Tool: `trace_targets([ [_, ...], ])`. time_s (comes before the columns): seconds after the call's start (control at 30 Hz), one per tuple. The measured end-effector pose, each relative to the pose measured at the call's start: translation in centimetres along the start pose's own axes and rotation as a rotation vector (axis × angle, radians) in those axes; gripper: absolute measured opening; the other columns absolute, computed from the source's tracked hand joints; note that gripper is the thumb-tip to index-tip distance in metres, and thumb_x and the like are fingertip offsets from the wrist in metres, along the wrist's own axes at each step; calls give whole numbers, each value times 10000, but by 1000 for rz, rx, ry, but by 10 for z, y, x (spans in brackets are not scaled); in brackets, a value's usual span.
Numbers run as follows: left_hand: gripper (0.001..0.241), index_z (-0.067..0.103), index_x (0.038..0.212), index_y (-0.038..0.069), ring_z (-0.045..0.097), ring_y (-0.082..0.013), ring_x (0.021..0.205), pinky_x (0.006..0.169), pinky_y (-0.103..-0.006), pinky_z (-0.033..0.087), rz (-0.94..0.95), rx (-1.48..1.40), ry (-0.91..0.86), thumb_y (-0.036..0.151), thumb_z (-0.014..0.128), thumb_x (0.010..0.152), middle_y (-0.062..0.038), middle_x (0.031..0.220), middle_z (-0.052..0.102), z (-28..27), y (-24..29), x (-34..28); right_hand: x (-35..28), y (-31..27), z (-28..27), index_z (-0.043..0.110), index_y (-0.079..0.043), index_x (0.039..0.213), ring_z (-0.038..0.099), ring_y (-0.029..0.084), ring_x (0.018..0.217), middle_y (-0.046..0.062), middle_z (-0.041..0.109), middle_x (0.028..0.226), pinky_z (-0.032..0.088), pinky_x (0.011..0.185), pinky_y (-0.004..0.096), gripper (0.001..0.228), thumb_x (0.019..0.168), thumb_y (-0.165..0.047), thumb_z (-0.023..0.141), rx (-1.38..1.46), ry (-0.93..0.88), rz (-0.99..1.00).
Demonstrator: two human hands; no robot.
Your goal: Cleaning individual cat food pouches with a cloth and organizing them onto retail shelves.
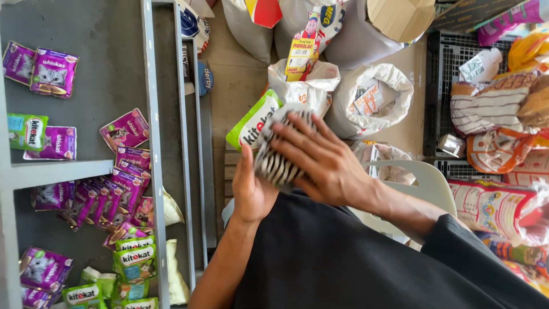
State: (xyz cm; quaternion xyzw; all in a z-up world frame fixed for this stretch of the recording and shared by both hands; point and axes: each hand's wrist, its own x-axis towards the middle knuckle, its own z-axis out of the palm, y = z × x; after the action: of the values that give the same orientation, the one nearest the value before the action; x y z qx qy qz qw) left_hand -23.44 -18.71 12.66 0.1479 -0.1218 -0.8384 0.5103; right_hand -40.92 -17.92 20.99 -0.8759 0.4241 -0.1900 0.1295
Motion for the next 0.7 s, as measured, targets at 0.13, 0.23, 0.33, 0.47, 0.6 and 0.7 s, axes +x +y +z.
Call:
trace_targets([
  [0.13, 630, 409, 1562, 19, 510, -224, 1404, 1204, -398, 400, -82, 17, -23, 475, 334, 1134, -108, 1522, 532, -28, 0, -3, -2, -22, 13, 568, 17, 1428, 388, 445, 1518, 207, 467, 1581, 302, 1259, 571, 689, 807, -198, 773, 2, 63, 56],
  [0.23, 634, 429, 1556, -20, 537, -280, 1367, 1186, -436, 411, -195, 42, -70, 477, 338, 1173, -164, 1494, 548, -27, 16, -15, -7, -42, 17, 592, -6, 1397, 416, 420, 1499, 186, 496, 1560, 307, 1246, 570, 652, 792, -185, 761, -5, 45, 30],
  [0.33, 622, 397, 1584, 31, 495, -218, 1424, 1217, -417, 390, -283, -47, -117, 458, 339, 1135, -96, 1549, 507, -20, 27, -24, -10, -63, 22, 597, 12, 1398, 426, 412, 1491, 184, 513, 1550, 288, 1242, 588, 650, 794, -168, 754, -92, 109, 164],
  [0.47, 651, 389, 1574, -1, 487, -260, 1441, 1239, -426, 373, -341, 71, -136, 478, 350, 1135, -143, 1554, 505, -26, 42, -48, -25, -106, 46, 578, 16, 1406, 403, 439, 1497, 201, 498, 1554, 281, 1241, 584, 638, 820, -173, 746, -83, 148, 280],
  [0.6, 656, 372, 1567, 17, 488, -237, 1443, 1234, -426, 373, -442, 42, -102, 476, 344, 1099, -119, 1556, 499, -25, 43, -72, -34, -134, 54, 569, 0, 1414, 412, 417, 1489, 194, 511, 1543, 259, 1238, 597, 649, 813, -174, 742, -69, 178, 383],
  [0.7, 662, 387, 1569, -16, 507, -268, 1423, 1235, -433, 370, -524, 20, -150, 482, 345, 1136, -158, 1534, 520, -46, 34, -92, -51, -172, 77, 568, 10, 1395, 404, 449, 1497, 209, 520, 1539, 273, 1253, 572, 626, 811, -148, 732, -66, 202, 437],
])
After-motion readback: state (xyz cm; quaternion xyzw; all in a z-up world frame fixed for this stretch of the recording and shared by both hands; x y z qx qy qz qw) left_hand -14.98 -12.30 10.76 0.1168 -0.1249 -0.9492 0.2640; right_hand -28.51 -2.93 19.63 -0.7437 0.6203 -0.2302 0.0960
